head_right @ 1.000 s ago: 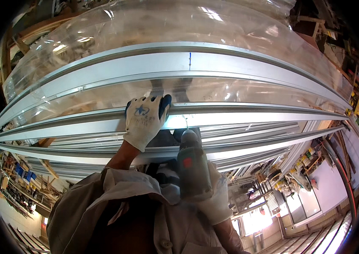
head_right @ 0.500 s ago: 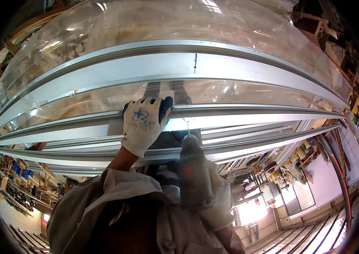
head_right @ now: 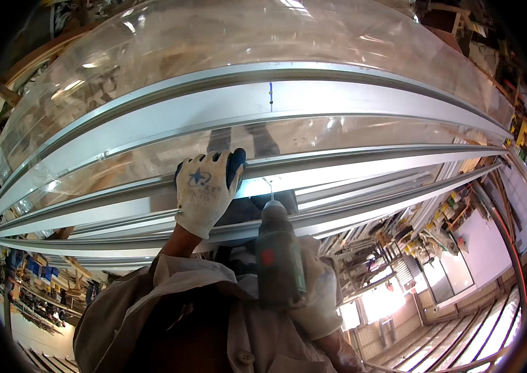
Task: The person uses a cordless drill to make holes in long aluminum frames laid on a workbench. They reposition the frames between drilling sequences and continue drilling along the length of the pieces.
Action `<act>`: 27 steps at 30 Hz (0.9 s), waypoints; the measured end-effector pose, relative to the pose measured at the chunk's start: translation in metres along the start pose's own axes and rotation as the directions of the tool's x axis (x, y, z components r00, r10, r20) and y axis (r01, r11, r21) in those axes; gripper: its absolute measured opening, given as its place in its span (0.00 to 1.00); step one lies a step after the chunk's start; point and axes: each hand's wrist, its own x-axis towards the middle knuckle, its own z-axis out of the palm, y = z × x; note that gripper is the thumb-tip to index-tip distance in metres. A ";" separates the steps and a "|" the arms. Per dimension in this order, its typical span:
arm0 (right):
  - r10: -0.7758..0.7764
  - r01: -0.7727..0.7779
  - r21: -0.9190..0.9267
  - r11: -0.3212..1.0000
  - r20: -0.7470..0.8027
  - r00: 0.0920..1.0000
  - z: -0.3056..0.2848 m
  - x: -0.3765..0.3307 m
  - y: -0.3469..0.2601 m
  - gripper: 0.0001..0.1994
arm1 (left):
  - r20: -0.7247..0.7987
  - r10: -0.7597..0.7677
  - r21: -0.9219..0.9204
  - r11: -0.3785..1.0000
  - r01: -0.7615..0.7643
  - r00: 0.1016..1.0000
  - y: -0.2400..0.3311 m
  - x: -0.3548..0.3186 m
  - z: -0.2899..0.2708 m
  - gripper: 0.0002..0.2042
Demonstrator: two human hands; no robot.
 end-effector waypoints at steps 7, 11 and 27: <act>-0.023 0.023 0.006 1.000 -0.006 1.000 0.003 -0.002 0.010 0.22 | -0.063 0.038 -0.004 0.999 -0.039 0.997 -0.004 0.000 -0.001 0.13; -0.029 0.029 0.011 1.000 -0.009 1.000 0.002 -0.003 0.010 0.22 | -0.015 0.028 -0.008 1.000 -0.028 0.999 -0.003 0.001 -0.003 0.12; -0.035 0.035 0.004 0.999 0.023 0.999 -0.002 0.000 0.009 0.22 | 0.044 0.004 0.003 1.000 -0.004 0.999 -0.002 0.003 -0.003 0.13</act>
